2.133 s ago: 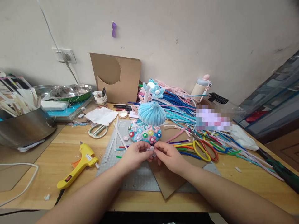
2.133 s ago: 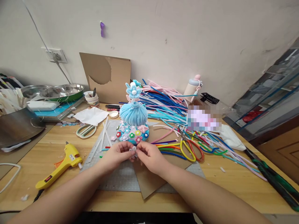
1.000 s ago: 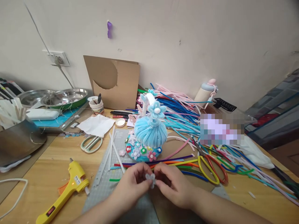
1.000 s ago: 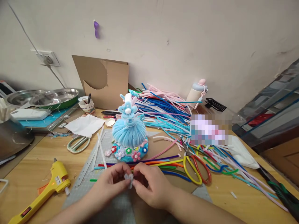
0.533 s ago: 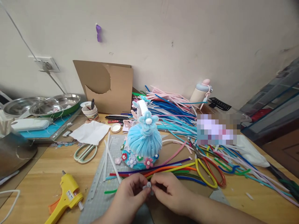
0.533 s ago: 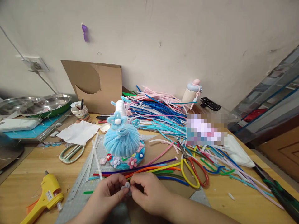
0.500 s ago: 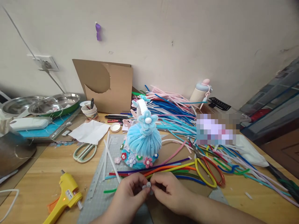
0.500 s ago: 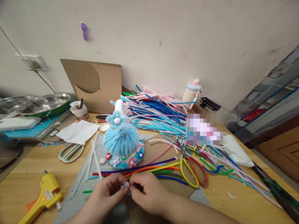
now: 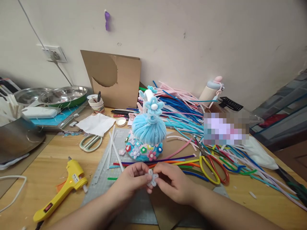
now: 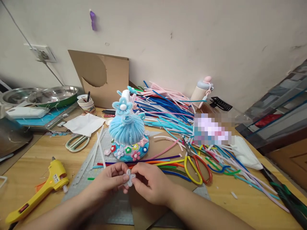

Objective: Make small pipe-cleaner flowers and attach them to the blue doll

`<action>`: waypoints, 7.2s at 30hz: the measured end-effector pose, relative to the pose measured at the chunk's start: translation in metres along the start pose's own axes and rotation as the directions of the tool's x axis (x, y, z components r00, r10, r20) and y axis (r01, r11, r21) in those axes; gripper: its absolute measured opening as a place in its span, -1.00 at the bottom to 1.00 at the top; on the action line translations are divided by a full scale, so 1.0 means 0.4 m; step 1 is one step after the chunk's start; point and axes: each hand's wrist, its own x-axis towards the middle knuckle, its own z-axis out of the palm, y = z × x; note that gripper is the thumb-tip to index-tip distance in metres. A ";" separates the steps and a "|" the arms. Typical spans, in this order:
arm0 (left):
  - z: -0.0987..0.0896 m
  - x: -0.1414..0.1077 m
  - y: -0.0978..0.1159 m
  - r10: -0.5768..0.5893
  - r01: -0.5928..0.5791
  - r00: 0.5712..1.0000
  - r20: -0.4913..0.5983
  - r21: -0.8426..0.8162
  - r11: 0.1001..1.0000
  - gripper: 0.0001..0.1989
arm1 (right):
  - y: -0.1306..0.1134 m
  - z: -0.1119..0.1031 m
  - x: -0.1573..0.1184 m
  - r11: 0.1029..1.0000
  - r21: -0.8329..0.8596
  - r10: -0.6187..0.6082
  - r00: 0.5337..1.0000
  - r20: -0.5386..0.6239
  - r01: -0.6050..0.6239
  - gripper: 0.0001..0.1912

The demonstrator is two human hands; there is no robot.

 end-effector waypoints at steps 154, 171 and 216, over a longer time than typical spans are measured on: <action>0.009 0.006 -0.013 0.227 -0.134 0.967 -0.112 0.537 0.833 -0.87 | -0.011 0.055 0.015 0.897 0.259 0.393 0.915 -0.095 -0.358 -0.84; 0.008 0.011 -0.017 0.126 -0.104 0.992 -0.030 0.389 0.915 -0.73 | 0.005 0.057 0.018 0.807 0.412 0.479 0.877 -0.040 -0.423 -0.84; 0.004 0.013 -0.014 0.131 -0.116 0.991 -0.041 0.256 0.960 -0.76 | 0.005 0.063 0.021 0.669 0.623 0.527 0.850 -0.013 -0.405 -0.84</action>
